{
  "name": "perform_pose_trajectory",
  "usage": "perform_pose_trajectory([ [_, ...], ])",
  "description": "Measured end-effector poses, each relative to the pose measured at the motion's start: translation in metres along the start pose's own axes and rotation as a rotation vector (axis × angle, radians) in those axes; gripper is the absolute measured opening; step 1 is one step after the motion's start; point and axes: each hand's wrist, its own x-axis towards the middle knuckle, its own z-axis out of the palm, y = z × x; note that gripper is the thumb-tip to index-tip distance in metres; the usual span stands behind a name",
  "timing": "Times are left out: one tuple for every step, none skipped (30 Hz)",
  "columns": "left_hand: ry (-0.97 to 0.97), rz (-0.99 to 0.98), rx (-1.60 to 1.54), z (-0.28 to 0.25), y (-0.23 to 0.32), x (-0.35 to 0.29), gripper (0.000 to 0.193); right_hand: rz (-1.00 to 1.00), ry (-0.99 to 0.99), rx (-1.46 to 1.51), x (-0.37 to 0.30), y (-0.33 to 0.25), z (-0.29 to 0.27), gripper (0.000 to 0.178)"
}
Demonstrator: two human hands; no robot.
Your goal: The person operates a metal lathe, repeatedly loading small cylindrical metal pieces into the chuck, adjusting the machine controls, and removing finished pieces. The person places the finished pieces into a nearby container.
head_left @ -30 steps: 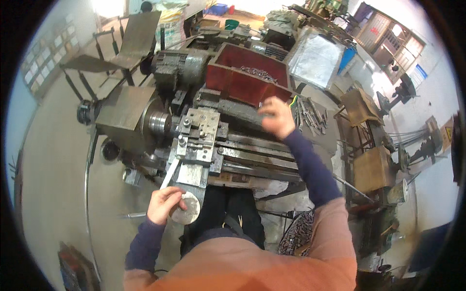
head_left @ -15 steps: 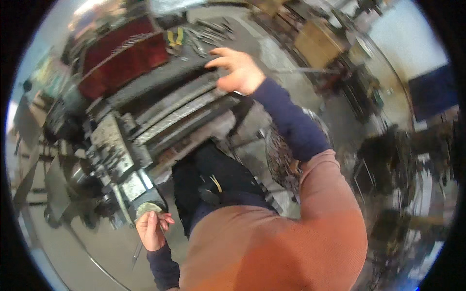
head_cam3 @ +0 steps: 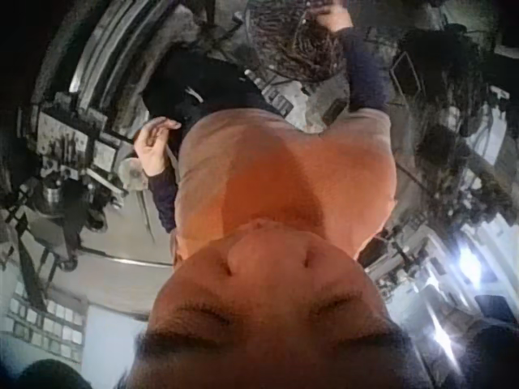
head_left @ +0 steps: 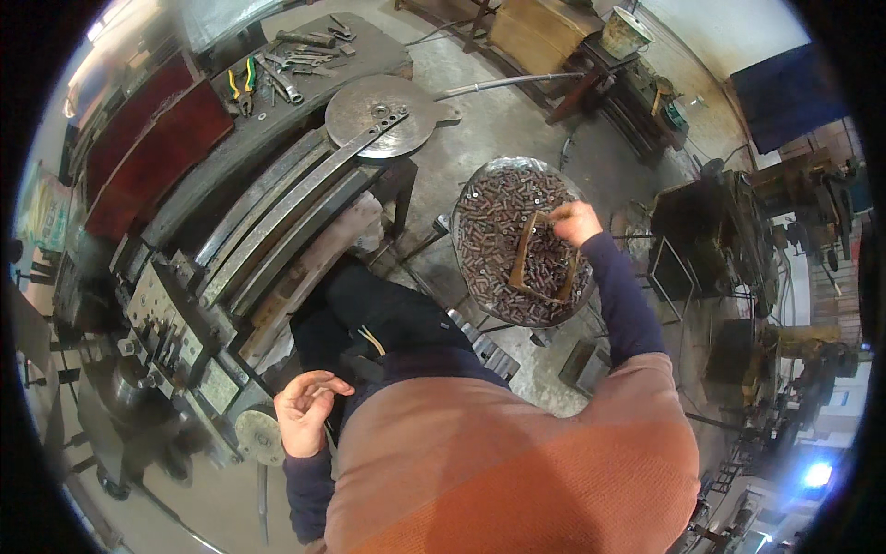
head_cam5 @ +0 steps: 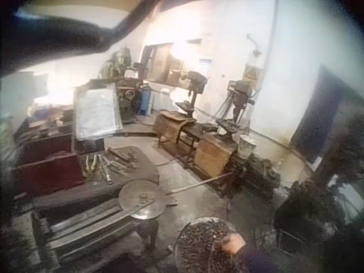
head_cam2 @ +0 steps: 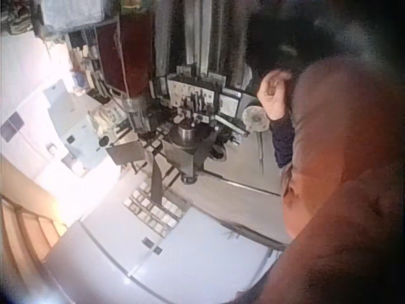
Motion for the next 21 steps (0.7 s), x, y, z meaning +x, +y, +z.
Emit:
perform_pose_trajectory([
  [0.002,-0.013,0.012,0.000,0.000,0.001,0.022,-0.029,-0.007,-0.011,-0.003,0.017,0.011,0.035],
  [0.010,-0.028,0.029,0.000,0.000,0.002,0.022,-0.061,-0.020,-0.018,-0.009,0.020,0.016,0.035],
  [0.018,-0.043,0.044,0.000,0.000,0.001,0.022,-0.080,-0.081,-0.064,-0.014,0.017,0.018,0.036],
  [0.020,-0.047,0.045,-0.002,0.000,0.001,0.021,-0.146,-0.066,-0.117,-0.016,0.022,0.026,0.036],
  [0.020,-0.048,0.046,-0.003,0.000,0.002,0.021,-0.211,-0.048,-0.171,-0.018,0.025,0.034,0.037],
  [0.021,-0.049,0.047,-0.003,0.001,0.003,0.020,-0.277,-0.029,-0.226,-0.018,0.028,0.039,0.037],
  [0.019,-0.044,0.046,-0.004,0.001,0.003,0.020,-0.236,-0.112,-0.256,-0.015,0.032,0.041,0.038],
  [0.022,-0.038,0.044,-0.004,0.001,0.002,0.020,-0.256,-0.132,-0.283,-0.013,0.029,0.038,0.039],
  [0.025,-0.032,0.043,-0.004,0.001,0.001,0.019,-0.278,-0.153,-0.311,-0.011,0.026,0.036,0.039],
  [0.031,-0.026,0.042,-0.004,0.001,-0.001,0.019,-0.300,-0.174,-0.339,-0.008,0.024,0.035,0.040],
  [0.035,-0.021,0.039,-0.004,0.000,-0.001,0.019,-0.300,-0.194,-0.336,-0.004,0.025,0.033,0.040],
  [0.039,-0.016,0.036,-0.004,-0.001,-0.003,0.019,-0.302,-0.215,-0.333,0.000,0.027,0.032,0.040],
  [0.044,-0.023,0.033,-0.004,-0.002,-0.004,0.019,-0.303,-0.235,-0.331,0.002,0.028,0.031,0.040],
  [0.052,-0.029,0.030,-0.004,-0.003,-0.005,0.019,-0.313,-0.258,-0.355,0.004,0.027,0.030,0.040],
  [0.060,-0.034,0.027,-0.005,-0.003,-0.007,0.019,-0.323,-0.281,-0.379,0.005,0.026,0.030,0.040],
  [0.059,-0.033,0.024,-0.005,-0.004,-0.008,0.019,-0.332,-0.304,-0.403,0.006,0.025,0.028,0.041],
  [0.060,-0.031,0.021,-0.006,-0.005,-0.009,0.019,-0.369,-0.317,-0.418,0.006,0.025,0.027,0.041],
  [0.059,-0.030,0.019,-0.006,-0.006,-0.010,0.019,-0.403,-0.320,-0.469,0.006,0.024,0.027,0.040],
  [0.068,-0.031,0.024,-0.007,-0.006,-0.010,0.019,-0.435,-0.321,-0.520,0.006,0.023,0.027,0.039],
  [0.077,-0.034,0.029,-0.007,-0.006,-0.010,0.018,-0.465,-0.324,-0.571,0.006,0.022,0.027,0.039],
  [0.084,-0.036,0.033,-0.007,-0.006,-0.010,0.018,-0.472,-0.312,-0.568,0.005,0.024,0.028,0.039],
])
